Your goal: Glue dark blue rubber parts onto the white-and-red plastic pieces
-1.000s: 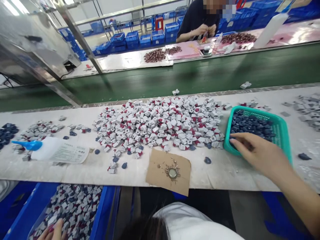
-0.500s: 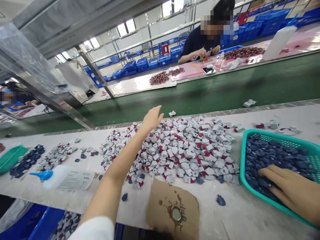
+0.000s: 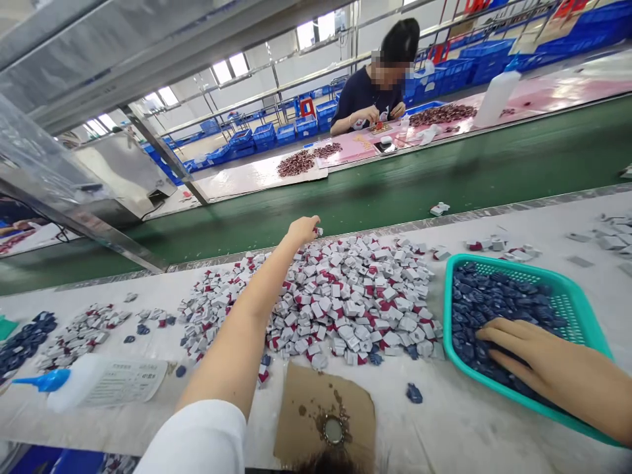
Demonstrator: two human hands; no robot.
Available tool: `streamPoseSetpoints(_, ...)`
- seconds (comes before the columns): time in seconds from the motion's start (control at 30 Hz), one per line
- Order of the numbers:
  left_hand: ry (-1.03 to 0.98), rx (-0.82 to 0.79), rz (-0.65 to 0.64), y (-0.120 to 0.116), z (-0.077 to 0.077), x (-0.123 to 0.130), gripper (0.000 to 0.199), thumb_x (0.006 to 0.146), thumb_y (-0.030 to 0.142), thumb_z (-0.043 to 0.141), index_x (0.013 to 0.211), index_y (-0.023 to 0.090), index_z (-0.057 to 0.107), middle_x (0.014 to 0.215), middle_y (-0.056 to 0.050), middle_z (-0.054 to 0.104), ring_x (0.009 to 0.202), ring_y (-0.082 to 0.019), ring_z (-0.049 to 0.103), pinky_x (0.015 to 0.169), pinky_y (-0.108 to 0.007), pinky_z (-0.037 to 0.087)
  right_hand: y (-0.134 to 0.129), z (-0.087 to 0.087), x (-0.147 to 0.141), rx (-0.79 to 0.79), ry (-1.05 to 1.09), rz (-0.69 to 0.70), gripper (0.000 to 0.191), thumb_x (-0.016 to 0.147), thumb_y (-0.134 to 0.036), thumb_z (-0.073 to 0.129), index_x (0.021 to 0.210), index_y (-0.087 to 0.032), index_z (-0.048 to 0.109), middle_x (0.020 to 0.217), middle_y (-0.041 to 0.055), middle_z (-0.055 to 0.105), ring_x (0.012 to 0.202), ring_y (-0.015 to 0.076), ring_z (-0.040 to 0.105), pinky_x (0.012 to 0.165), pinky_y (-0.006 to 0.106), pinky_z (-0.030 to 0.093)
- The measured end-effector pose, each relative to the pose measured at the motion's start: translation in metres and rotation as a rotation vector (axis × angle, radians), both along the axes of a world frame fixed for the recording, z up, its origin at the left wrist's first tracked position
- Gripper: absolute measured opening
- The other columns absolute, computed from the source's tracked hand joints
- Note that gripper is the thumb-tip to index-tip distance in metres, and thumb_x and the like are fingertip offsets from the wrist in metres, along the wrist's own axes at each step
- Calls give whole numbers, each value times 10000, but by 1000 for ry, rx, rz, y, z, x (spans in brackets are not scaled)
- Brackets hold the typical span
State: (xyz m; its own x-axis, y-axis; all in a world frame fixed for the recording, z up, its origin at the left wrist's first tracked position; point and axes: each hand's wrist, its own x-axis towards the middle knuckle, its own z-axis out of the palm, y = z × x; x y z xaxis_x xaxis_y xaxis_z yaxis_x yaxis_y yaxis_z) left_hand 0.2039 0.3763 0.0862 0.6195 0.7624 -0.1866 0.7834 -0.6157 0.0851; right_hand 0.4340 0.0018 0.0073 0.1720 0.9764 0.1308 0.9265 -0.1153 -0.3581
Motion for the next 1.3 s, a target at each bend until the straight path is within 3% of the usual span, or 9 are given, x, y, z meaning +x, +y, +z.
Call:
streamPoseSetpoints(0.07, -70, 54, -9, -9, 19, -13, 393, 834, 206, 599, 1223, 162, 567, 1113, -95, 658, 1018, -245, 598, 859, -357, 475, 0, 8, 2, -74, 42, 27, 322, 809, -478, 429, 857, -287, 683, 986, 75, 670, 866, 264, 637, 659, 376, 509)
streamPoseSetpoints(0.2, -244, 144, -17, -40, 58, -65, 329, 833, 213, 560, 1152, 165, 630, 1096, -72, 683, 1022, -224, 597, 897, -296, 432, -8, 34, -14, -60, 195, -231, 347, 734, -493, 521, 923, -239, 664, 843, 81, 671, 639, 207, 612, 563, 325, 484)
streamPoseSetpoints(0.3, -603, 194, 25, -90, 62, -117, 311, 825, 240, 565, 1119, 165, 635, 1047, -59, 689, 954, -185, 618, 834, -263, 463, -14, 48, -62, 82, 336, -235, 376, 725, -496, 557, 953, -217, 665, 727, 55, 654, 585, 181, 599, 577, 293, 498)
streamPoseSetpoints(0.4, -1013, 86, 199, -168, 37, -163, 319, 778, 271, 622, 1083, 179, 624, 1051, -68, 673, 923, -178, 623, 640, -210, 491, -16, 46, -132, 37, 475, 36, 307, 820, -446, 527, 990, -206, 618, 736, 35, 654, 618, 167, 614, 535, 251, 492)
streamPoseSetpoints(0.5, -1238, -190, 484, -252, -4, -194, 314, 733, 294, 688, 1011, 170, 612, 997, -80, 670, 878, -171, 625, 540, -181, 479, -13, 32, -192, -109, 510, 352, 206, 928, -346, 428, 929, -196, 568, 795, 39, 650, 631, 146, 602, 547, 235, 477)
streamPoseSetpoints(0.67, -1348, -622, 900, -339, -59, -218, 336, 700, 325, 734, 959, 160, 598, 914, -67, 676, 812, -161, 627, 449, -156, 441, 1, 5, -226, -196, 408, 540, 189, 936, -290, 385, 815, -201, 500, 789, 40, 610, 686, 176, 591, 587, 267, 449)
streamPoseSetpoints(0.8, -1436, -795, 1041, -355, -74, -224, 353, 660, 285, 781, 932, 147, 603, 948, -69, 704, 845, -151, 661, 557, -157, 495, 7, -2, -226, -246, 352, 592, 186, 936, -284, 363, 839, -208, 503, 794, 44, 601, 687, 187, 589, 580, 278, 434)
streamPoseSetpoints(1.13, -1577, -1035, 941, -350, -67, -203, 397, 603, 244, 828, 925, 152, 616, 935, -55, 732, 734, -119, 669, 514, -150, 491, 6, 2, -229, -273, 329, 580, 218, 936, -311, 370, 808, -210, 515, 767, 30, 608, 659, 177, 589, 554, 281, 441)
streamPoseSetpoints(1.3, -1657, -1100, 914, -352, -63, -196, 381, 596, 204, 835, 908, 150, 623, 882, -42, 739, 747, -124, 685, 555, -158, 517, 6, 25, -238, -39, 598, 370, 214, 921, -382, 506, 980, -188, 576, 831, 46, 648, 699, 151, 632, 574, 234, 514)
